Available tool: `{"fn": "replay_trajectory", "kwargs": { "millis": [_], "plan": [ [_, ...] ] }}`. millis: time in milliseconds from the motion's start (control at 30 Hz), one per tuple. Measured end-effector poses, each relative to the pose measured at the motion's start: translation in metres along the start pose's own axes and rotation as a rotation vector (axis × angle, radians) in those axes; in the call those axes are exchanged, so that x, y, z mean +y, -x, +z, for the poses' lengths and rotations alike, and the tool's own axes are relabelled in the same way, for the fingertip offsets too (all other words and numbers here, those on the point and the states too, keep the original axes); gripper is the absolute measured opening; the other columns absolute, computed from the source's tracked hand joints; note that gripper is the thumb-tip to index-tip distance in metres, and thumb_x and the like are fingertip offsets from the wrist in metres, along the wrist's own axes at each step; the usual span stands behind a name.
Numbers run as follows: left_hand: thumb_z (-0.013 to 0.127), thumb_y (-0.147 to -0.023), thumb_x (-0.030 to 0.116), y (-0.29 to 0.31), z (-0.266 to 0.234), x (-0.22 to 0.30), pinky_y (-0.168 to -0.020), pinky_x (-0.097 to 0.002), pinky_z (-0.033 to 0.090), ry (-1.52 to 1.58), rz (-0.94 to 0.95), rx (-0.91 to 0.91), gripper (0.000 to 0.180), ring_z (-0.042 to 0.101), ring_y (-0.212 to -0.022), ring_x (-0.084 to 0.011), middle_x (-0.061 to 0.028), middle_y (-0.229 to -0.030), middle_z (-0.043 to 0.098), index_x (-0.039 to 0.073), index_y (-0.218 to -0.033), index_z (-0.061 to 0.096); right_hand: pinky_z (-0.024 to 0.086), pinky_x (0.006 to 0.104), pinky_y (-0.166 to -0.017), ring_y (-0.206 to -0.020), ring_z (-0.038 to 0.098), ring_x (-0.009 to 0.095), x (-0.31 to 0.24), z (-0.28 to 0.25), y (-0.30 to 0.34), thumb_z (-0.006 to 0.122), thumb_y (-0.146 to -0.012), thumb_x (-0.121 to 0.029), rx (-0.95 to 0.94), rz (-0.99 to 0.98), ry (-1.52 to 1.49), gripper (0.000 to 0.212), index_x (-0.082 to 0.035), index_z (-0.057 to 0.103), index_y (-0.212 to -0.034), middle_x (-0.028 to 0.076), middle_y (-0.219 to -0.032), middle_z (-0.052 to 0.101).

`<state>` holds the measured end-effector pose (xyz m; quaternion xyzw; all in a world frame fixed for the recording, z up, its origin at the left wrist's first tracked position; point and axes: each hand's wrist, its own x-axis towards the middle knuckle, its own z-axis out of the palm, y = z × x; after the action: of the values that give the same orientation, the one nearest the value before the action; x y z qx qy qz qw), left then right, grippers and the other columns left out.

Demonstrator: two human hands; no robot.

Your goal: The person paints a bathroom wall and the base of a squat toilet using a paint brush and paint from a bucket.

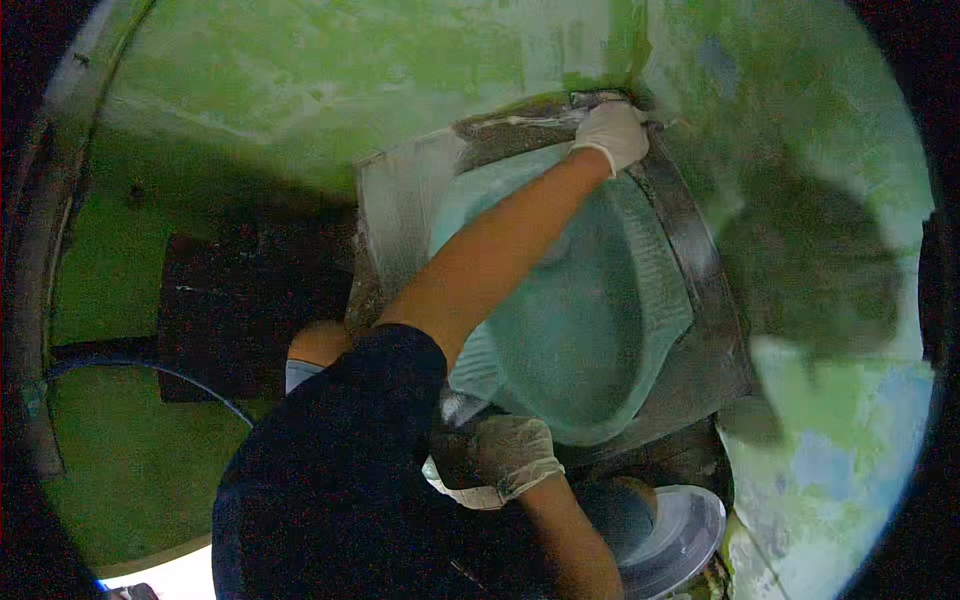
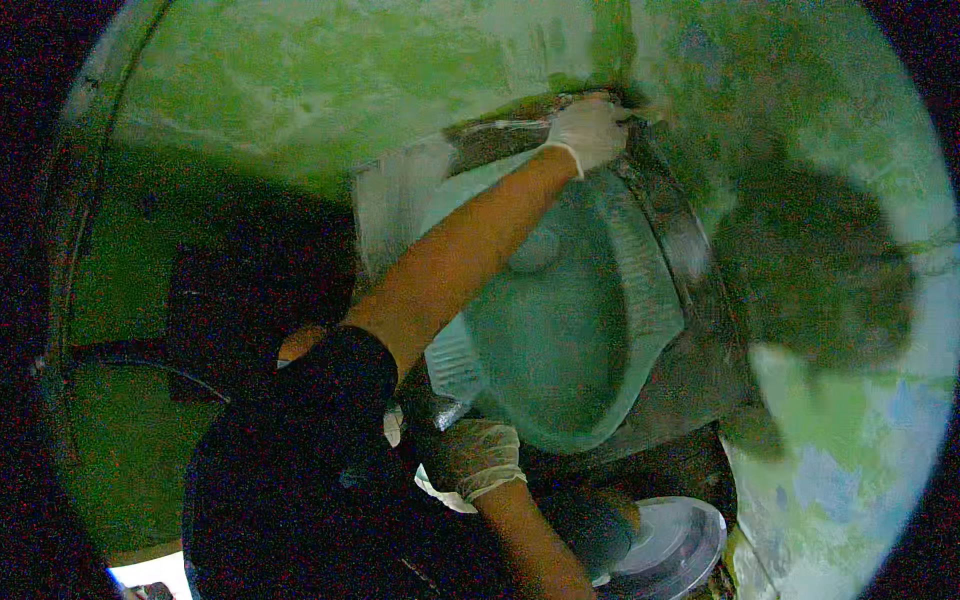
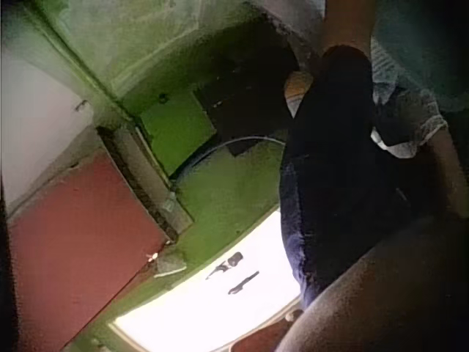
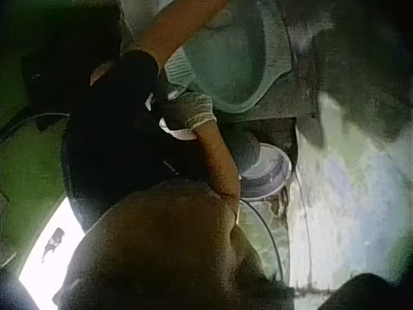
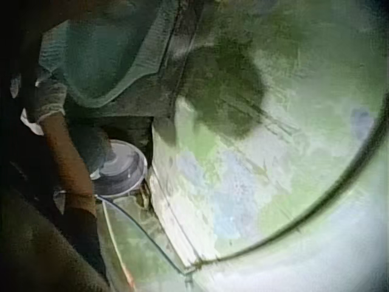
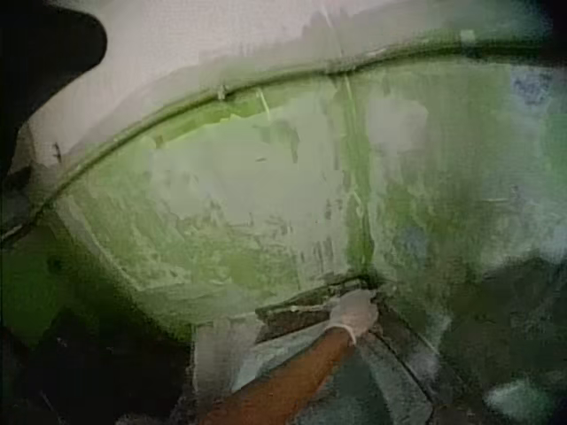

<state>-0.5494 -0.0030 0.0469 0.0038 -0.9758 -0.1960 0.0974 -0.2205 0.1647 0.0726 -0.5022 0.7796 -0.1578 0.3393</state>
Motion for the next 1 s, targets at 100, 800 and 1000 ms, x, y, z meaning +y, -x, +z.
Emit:
{"fn": "replay_trajectory", "kwargs": {
  "millis": [100,800,1000],
  "plan": [
    [0.052,-0.080,0.026,-0.018,-0.021,0.001,-0.079,-0.0447,0.051,-0.121,-0.193,-0.114,0.034,0.065,-0.091,-0.0352,-0.0196,-0.099,0.066,0.008,-0.105,0.068,0.054,0.0404,-0.067,-0.081,0.069,0.028,-0.007,-0.015,-0.001,0.059,-0.079,-0.028,-0.141,0.102,-0.040,0.023,-0.010,0.072,-0.081,0.011,-0.086,0.070],
    [0.058,-0.085,0.019,0.272,-0.086,0.114,-0.071,-0.0335,0.050,0.974,-0.412,-0.141,0.030,0.063,-0.076,-0.0217,-0.0117,-0.086,0.066,0.003,-0.110,0.060,0.048,0.0429,-0.088,-0.100,0.061,0.035,-0.008,0.007,0.026,0.061,-0.079,-0.028,-0.612,-0.058,0.205,0.037,-0.010,0.062,-0.112,0.015,-0.105,0.066],
    [0.050,-0.092,0.014,0.396,-0.192,0.059,-0.056,-0.0230,0.046,1.441,-1.213,0.284,0.024,0.055,-0.064,-0.0088,-0.0040,-0.079,0.060,0.001,-0.110,0.057,0.047,0.0266,-0.068,-0.082,0.059,0.014,-0.061,0.023,0.130,0.051,-0.093,-0.016,0.202,0.542,-0.837,0.025,-0.006,0.060,-0.114,0.008,-0.097,0.063]
  ]
}}
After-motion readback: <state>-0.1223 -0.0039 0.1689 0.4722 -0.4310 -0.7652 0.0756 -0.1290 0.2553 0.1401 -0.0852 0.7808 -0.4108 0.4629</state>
